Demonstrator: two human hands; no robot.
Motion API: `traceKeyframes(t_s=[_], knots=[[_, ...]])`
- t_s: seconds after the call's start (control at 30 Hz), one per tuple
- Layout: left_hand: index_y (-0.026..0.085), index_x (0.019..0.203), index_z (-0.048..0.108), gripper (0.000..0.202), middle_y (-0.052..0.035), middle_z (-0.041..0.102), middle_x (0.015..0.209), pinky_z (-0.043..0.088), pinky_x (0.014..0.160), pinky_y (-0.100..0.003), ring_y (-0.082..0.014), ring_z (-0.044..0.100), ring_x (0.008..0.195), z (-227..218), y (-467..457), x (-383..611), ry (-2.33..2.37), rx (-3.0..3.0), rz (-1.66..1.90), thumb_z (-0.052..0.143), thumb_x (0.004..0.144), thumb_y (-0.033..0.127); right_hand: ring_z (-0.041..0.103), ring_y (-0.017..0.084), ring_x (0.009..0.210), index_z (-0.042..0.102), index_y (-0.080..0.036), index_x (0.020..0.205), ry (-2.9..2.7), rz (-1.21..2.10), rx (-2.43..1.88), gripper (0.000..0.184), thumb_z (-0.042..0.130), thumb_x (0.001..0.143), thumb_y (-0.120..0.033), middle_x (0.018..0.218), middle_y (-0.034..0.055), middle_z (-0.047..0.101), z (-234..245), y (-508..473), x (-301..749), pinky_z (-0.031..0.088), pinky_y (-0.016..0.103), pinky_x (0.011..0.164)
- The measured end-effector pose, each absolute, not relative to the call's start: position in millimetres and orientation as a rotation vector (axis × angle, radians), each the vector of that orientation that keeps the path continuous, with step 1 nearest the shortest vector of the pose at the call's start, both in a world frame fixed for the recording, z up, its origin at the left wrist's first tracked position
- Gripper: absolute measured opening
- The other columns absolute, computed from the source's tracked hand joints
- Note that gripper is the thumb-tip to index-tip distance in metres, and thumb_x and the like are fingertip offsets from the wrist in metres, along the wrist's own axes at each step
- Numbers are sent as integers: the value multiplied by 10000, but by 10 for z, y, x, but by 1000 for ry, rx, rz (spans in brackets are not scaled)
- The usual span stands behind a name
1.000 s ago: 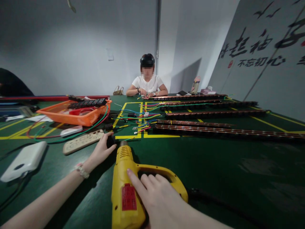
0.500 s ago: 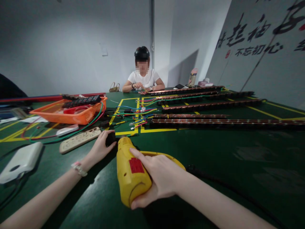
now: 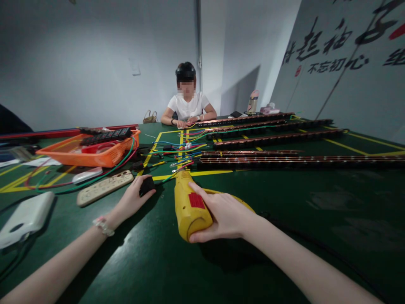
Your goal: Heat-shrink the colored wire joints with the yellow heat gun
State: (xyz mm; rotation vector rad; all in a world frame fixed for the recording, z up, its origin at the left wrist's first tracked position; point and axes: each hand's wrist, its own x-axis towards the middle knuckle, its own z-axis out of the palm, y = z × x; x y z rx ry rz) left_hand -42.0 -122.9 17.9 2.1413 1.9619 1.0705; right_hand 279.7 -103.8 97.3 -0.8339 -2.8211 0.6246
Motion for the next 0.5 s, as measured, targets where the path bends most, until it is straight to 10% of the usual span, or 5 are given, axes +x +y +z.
traceKeyframes(t_s=[0.5], knots=[[193,1129,447,364,-81,546,1087,430,928,-411,-225,535,1033,244,-1251,-419,1856,2109,1076,531,782,267,626,276,771,175,-130,1483,-2935,616,-510,1285,750,468,-668,964,118,643,787,-1390,2660,443,366,769]])
